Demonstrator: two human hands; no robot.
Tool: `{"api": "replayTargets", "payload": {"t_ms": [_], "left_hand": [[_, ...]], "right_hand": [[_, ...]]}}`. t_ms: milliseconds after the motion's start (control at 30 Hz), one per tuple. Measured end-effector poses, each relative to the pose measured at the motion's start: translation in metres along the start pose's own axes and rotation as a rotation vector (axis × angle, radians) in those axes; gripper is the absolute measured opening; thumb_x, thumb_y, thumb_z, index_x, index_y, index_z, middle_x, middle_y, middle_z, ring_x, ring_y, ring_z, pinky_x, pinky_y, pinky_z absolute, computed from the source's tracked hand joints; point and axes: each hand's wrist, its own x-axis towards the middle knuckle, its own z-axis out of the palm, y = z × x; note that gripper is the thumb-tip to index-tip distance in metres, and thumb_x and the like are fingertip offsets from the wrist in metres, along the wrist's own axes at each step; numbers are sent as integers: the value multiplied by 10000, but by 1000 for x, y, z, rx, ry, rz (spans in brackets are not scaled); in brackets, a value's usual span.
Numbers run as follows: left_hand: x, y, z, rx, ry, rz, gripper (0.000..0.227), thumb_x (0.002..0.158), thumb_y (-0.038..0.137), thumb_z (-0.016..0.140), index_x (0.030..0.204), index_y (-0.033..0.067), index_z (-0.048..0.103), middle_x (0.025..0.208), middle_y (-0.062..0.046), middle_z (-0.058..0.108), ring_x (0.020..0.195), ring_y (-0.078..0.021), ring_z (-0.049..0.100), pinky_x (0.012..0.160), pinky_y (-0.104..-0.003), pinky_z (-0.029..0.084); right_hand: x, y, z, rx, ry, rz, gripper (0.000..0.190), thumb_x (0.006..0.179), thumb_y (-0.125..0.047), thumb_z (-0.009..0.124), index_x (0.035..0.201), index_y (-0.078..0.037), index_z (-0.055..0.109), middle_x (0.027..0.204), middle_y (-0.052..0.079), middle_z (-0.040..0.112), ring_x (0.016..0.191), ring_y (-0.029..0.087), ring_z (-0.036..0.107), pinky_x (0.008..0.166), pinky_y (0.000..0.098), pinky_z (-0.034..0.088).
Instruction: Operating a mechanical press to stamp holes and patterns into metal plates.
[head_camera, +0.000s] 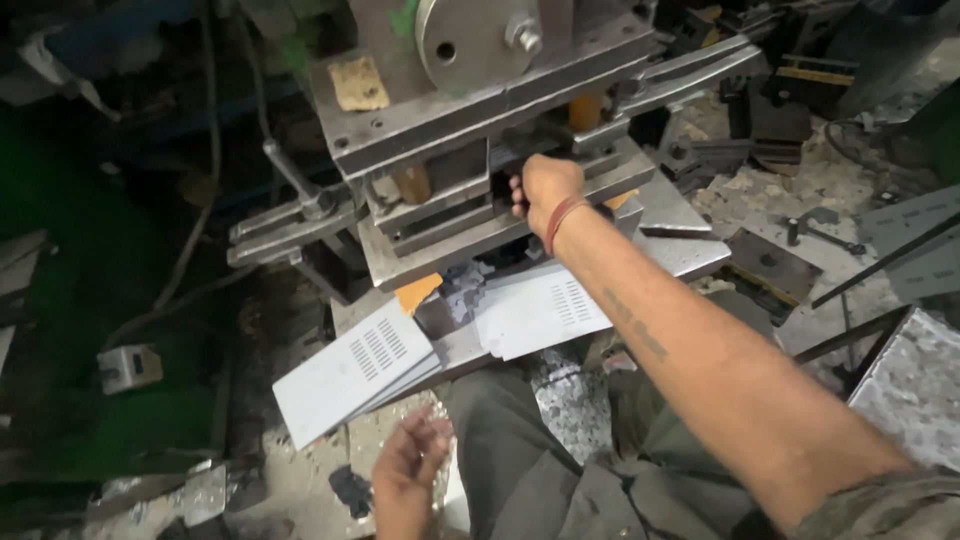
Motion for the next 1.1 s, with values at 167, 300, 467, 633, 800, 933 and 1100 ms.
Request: {"api": "replayTargets", "payload": {"t_ms": [167,300,467,633,800,933,1100], "left_hand": [[51,41,-53,241,87,395,394,863,30,722,1250,-22,672,981,-109,773,823,-170,709,795,-275,576],[77,106,-71,917,33,348,1027,609,289,962,1495,52,502,1532,-261,452,1491,-479,319,1249,-613,258],[125,91,-100,1353,-119,186,1213,514,491,994,1531,116,449,1504,-147,516,1429,-363,438,1216,-609,313],[112,113,-89,1480,-126,144,1122,530,504,995,1486,188,501,1420,-88,611,1357,-322,566,1165,-583,416],[114,103,-86,1582,-70,155,1073,559,571,986,1474,250,525,1481,-30,575,1364,-251,566,1126,-503,445],[125,104,-89,1628,-55,139,1194,534,587,1005,1543,246,465,1498,-58,548,1383,-258,541,1105,-505,471],[147,97,-97,1439,-102,171,1062,521,620,961,1445,266,575,1402,-96,578,1342,-328,564,1107,-540,466]], "right_hand": [[15,11,1,27,-48,-46,247,894,9,399,789,-12,622,624,84,579,436,142,436,379,296,373],[65,27,7,-157,74,-179,287,844,-52,438,758,-6,708,573,70,646,358,147,566,293,302,543],[26,8,5,-158,-14,-105,261,895,-27,409,771,10,636,559,86,567,361,185,536,274,319,526],[30,9,1,-72,-5,-59,308,920,-65,353,901,41,642,626,79,587,421,138,562,336,274,598],[-34,3,-49,-52,-305,-34,244,936,-230,555,811,-56,672,640,59,697,547,155,733,513,239,634],[-77,48,-128,-113,-500,-198,208,1030,-158,485,1074,7,603,964,125,689,895,217,738,819,373,631],[-71,123,-195,-18,-326,30,180,1017,-151,638,895,-18,627,886,161,764,762,287,769,710,424,635]]}}
